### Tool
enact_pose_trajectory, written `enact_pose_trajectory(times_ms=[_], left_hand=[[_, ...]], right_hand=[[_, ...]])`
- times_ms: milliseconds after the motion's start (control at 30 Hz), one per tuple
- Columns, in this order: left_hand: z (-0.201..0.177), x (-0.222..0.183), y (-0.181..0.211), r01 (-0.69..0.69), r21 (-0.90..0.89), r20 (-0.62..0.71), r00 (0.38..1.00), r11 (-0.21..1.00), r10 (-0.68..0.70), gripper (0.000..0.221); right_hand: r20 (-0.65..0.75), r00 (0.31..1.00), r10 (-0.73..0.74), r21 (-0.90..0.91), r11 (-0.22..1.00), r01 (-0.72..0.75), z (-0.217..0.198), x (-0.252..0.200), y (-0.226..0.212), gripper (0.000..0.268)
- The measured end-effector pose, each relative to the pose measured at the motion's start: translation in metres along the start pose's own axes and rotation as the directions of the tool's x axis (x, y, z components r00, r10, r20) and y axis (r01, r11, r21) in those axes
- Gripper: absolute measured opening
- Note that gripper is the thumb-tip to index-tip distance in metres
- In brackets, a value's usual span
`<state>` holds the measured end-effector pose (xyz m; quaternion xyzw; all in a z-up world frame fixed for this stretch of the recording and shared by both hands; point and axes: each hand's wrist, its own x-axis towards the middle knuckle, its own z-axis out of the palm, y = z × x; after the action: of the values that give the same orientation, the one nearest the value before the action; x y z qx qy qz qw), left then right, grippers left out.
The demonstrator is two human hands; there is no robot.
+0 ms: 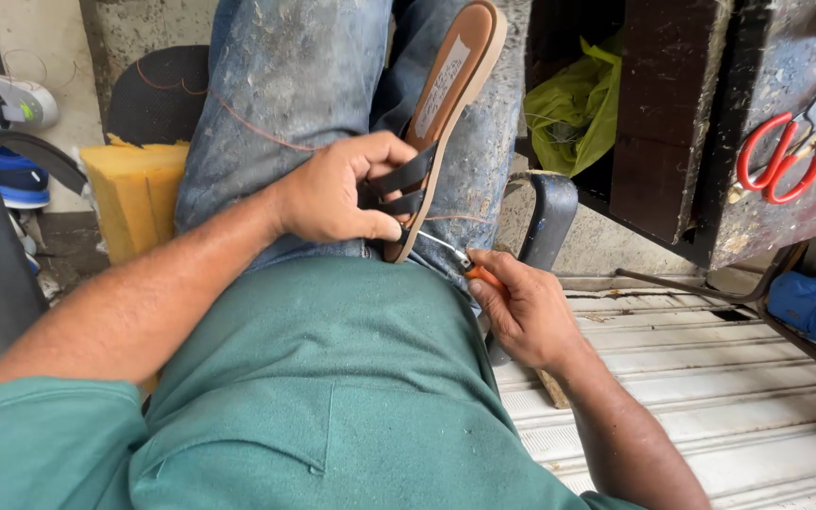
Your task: Hand-stitching the sole of a sandal using an awl and thread
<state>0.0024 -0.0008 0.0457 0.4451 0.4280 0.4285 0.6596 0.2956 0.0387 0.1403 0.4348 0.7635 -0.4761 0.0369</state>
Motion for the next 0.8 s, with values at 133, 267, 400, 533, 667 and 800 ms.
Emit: enact_pose_trajectory(times_ms=[133, 267, 400, 533, 667, 800], left_hand=[[-0.006, -0.006, -0.005, -0.066, -0.04, -0.007, 0.998, 0.997, 0.066, 0.079], [0.003, -0.007, -0.005, -0.083, 0.03, -0.034, 0.996, 0.996, 0.084, 0.091], [0.012, -0.006, -0.01, -0.084, 0.082, -0.128, 0.987, 0.993, 0.094, 0.1], [0.013, -0.006, -0.01, -0.082, 0.052, -0.178, 0.98, 0.995, 0.09, 0.105], [0.012, -0.003, -0.01, -0.091, 0.05, -0.181, 0.978, 0.995, 0.099, 0.099], [0.012, -0.004, -0.01, -0.092, 0.039, -0.222, 0.97, 0.995, 0.098, 0.1]], right_hand=[[0.022, 0.998, -0.058, -0.162, 0.985, 0.061, 0.003, 0.001, 0.005, 0.039], [0.018, 0.989, -0.148, -0.349, 0.926, 0.145, 0.003, 0.003, 0.016, 0.043], [0.044, 0.985, -0.167, -0.385, 0.907, 0.171, -0.001, 0.01, 0.013, 0.044], [0.249, 0.953, 0.174, 0.406, 0.874, -0.266, 0.002, 0.014, 0.015, 0.047], [0.151, 0.988, 0.043, -0.142, 0.99, -0.021, -0.008, 0.024, -0.007, 0.052], [-0.005, 0.969, -0.245, -0.496, 0.842, 0.211, 0.001, 0.02, -0.004, 0.048]])
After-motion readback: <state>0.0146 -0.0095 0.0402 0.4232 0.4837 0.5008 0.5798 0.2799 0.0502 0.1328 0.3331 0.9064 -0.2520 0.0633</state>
